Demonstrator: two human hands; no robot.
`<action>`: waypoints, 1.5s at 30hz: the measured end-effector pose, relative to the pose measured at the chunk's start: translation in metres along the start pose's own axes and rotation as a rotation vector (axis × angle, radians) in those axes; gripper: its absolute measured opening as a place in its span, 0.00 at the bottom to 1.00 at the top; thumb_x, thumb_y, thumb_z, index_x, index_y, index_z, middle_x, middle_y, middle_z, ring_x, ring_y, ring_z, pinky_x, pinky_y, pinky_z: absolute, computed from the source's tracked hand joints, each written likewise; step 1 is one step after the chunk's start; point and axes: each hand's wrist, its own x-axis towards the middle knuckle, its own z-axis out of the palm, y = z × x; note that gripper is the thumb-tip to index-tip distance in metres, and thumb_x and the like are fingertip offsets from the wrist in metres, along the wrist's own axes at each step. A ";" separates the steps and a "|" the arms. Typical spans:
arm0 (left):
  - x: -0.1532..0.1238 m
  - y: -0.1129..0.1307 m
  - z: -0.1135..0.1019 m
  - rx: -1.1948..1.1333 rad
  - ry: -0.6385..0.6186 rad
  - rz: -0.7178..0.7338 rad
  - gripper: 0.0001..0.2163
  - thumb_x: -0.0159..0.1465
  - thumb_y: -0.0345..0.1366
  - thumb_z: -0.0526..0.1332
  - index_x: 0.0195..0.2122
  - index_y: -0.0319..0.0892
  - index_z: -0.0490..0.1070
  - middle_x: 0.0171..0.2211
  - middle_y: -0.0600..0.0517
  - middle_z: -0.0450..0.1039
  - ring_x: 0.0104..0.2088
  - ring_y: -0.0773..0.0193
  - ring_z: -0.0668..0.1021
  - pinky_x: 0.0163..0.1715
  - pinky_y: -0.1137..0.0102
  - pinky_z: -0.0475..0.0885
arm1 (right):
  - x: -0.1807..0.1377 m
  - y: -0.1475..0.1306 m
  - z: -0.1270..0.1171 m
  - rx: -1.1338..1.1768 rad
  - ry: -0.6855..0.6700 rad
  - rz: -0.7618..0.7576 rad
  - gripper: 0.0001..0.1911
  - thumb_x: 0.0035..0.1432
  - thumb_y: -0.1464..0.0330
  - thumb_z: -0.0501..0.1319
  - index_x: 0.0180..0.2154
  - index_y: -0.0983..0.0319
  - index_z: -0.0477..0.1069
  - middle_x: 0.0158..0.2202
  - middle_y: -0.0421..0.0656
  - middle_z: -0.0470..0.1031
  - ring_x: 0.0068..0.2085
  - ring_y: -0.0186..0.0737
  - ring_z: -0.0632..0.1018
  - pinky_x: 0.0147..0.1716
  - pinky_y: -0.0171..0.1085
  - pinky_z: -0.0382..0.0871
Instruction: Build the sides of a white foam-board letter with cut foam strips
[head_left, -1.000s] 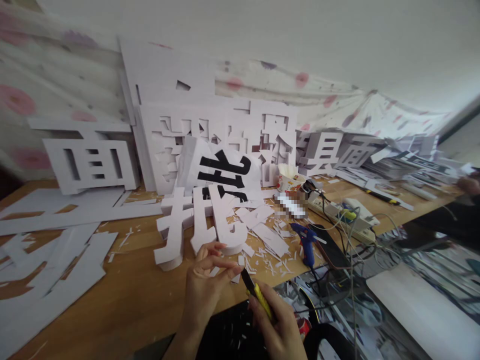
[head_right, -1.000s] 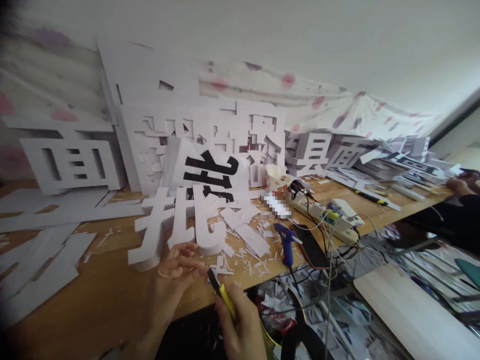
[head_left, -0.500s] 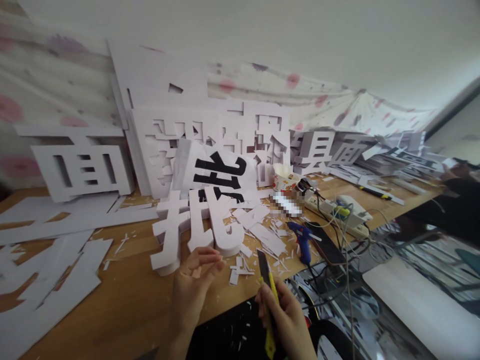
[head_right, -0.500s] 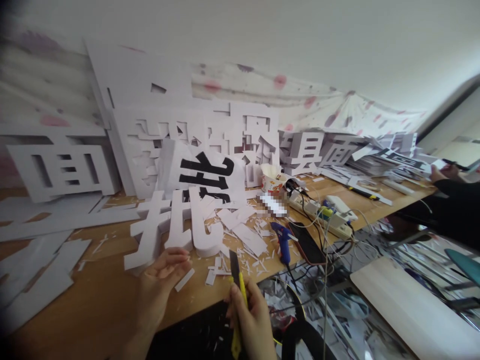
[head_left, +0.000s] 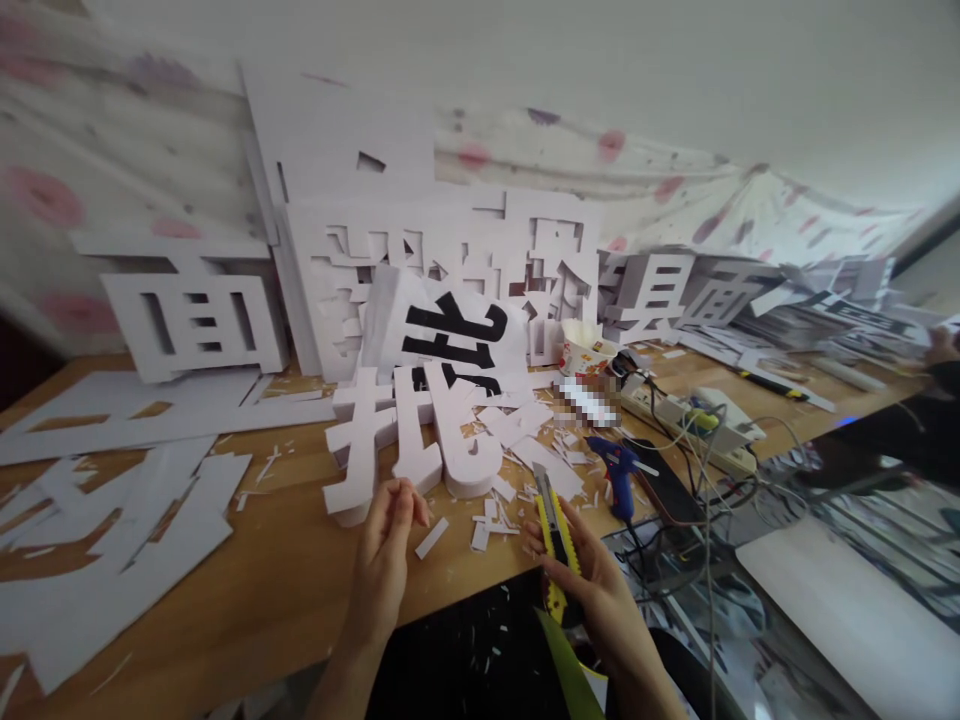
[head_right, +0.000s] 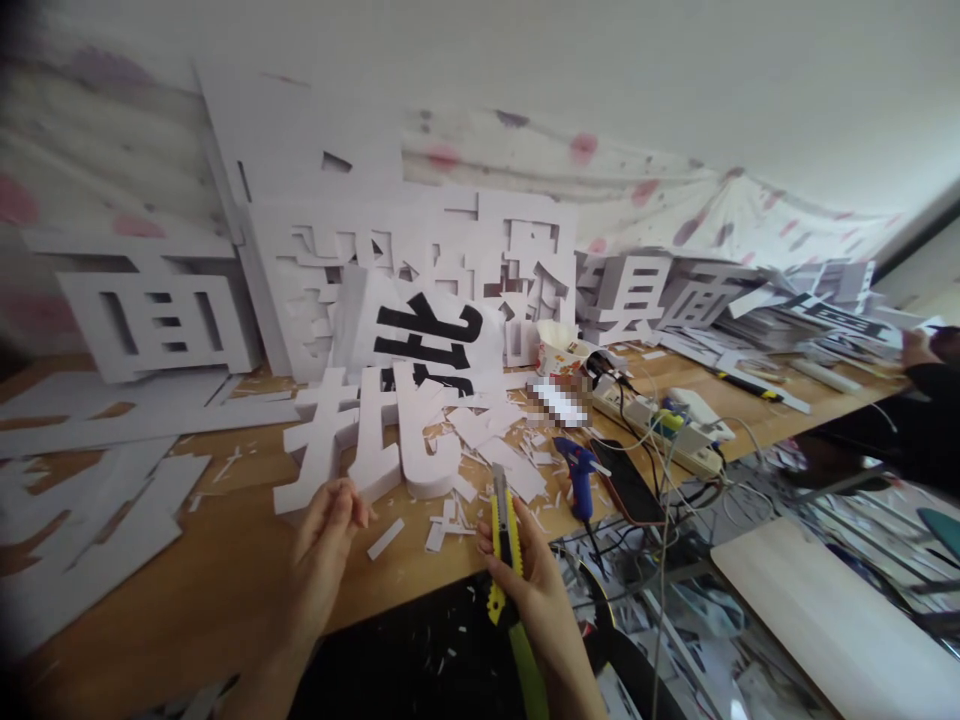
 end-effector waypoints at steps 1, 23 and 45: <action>0.000 0.000 0.000 -0.034 -0.019 0.000 0.18 0.64 0.52 0.61 0.27 0.43 0.67 0.24 0.56 0.63 0.30 0.67 0.69 0.37 0.73 0.66 | -0.002 0.000 0.003 0.026 0.024 -0.014 0.43 0.46 0.64 0.75 0.62 0.55 0.62 0.51 0.48 0.77 0.50 0.51 0.79 0.57 0.51 0.67; 0.015 0.044 0.014 -0.151 -0.080 0.056 0.12 0.59 0.48 0.68 0.32 0.45 0.78 0.35 0.52 0.79 0.41 0.64 0.79 0.49 0.67 0.73 | 0.002 -0.023 0.021 -0.057 0.247 -0.031 0.43 0.43 0.56 0.75 0.58 0.59 0.64 0.25 0.36 0.73 0.20 0.31 0.69 0.18 0.30 0.64; 0.121 0.043 0.137 0.816 -0.710 0.112 0.16 0.72 0.33 0.46 0.31 0.41 0.71 0.37 0.43 0.80 0.35 0.62 0.81 0.39 0.64 0.76 | -0.010 -0.026 -0.003 0.036 0.282 -0.048 0.43 0.43 0.56 0.75 0.58 0.59 0.63 0.23 0.35 0.72 0.20 0.33 0.69 0.18 0.31 0.63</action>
